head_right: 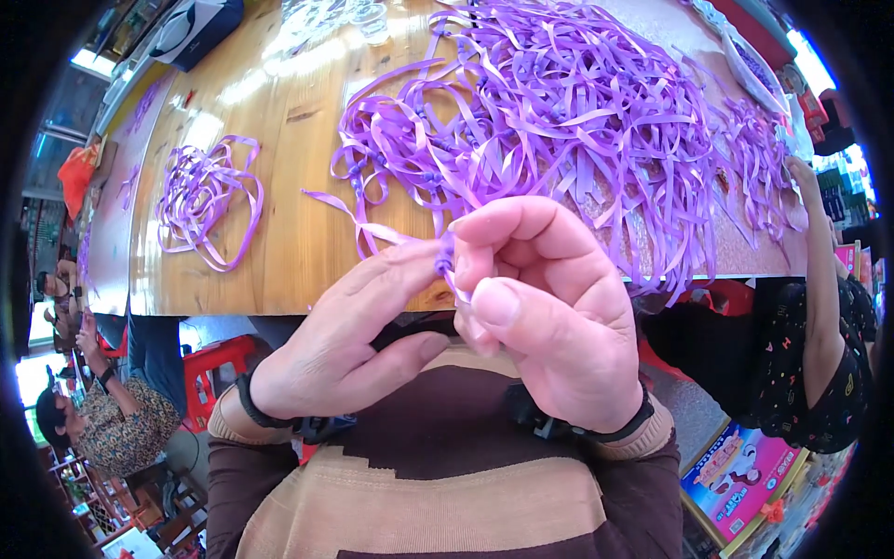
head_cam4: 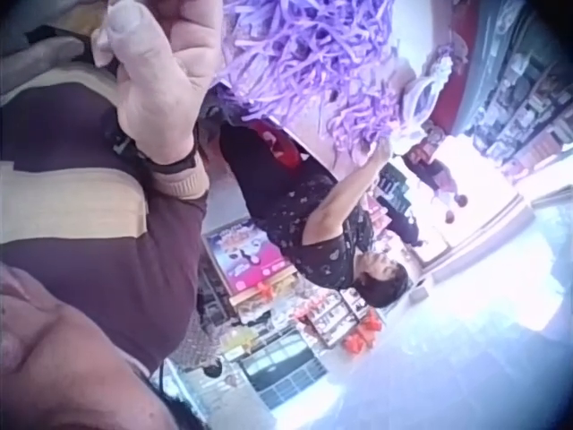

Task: The person assembles purple lanyards by hand, connecting the ends of each ribbon and pulling them taut. They repeat this process for several ribbons before moving a pile aside.

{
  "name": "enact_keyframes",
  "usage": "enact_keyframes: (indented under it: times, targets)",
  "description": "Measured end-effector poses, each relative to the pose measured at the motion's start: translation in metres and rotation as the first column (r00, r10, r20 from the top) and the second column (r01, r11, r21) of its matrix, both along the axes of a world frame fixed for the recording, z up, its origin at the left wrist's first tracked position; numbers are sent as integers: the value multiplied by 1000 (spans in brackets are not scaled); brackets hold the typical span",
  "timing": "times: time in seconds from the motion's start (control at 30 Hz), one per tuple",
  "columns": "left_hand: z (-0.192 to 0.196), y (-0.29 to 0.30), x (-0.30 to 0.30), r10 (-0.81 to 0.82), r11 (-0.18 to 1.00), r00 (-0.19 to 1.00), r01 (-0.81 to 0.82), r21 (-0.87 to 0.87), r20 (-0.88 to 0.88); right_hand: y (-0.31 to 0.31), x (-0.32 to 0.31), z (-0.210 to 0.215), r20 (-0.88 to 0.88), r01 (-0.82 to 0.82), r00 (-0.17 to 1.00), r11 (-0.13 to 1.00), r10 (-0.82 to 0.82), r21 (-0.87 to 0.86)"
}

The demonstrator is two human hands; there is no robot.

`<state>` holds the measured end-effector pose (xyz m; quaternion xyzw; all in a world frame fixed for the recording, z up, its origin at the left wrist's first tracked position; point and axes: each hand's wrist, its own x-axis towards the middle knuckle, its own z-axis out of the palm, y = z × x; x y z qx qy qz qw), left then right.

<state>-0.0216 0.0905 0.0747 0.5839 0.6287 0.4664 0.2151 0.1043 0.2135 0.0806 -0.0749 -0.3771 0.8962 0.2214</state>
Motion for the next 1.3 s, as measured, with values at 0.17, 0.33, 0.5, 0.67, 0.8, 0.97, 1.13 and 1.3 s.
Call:
enact_keyframes:
  times: [0.17,0.33,0.5,0.67,0.8,0.97,1.13,1.3]
  targets:
    - [-9,12,-6,-344,937,927,349,-8,147,4,3,1,25,4,1000,999,-3,-32]
    - [14,-7,-23,-101,698,678,570,-434,728,14,8,-5,-9,95,995,995,-95,-15]
    - [2,-25,-30,-344,761,733,584,-284,586,18,5,-8,-5,79,997,996,-79,-40]
    - [1,0,-14,-167,949,931,241,-202,325,9,-3,-11,-26,28,999,999,-27,40]
    - [-6,9,-5,-237,933,815,343,-111,529,0,-4,-5,25,74,997,985,-79,154]
    - [7,-1,-22,-38,699,622,576,-424,782,9,0,-11,-10,142,990,967,-143,212]
    - [-4,-43,-35,160,874,772,179,-452,615,34,5,-12,-24,389,919,897,-393,209]
    - [4,-90,-55,410,875,737,-152,-460,537,69,7,-23,-37,500,865,851,-501,164]
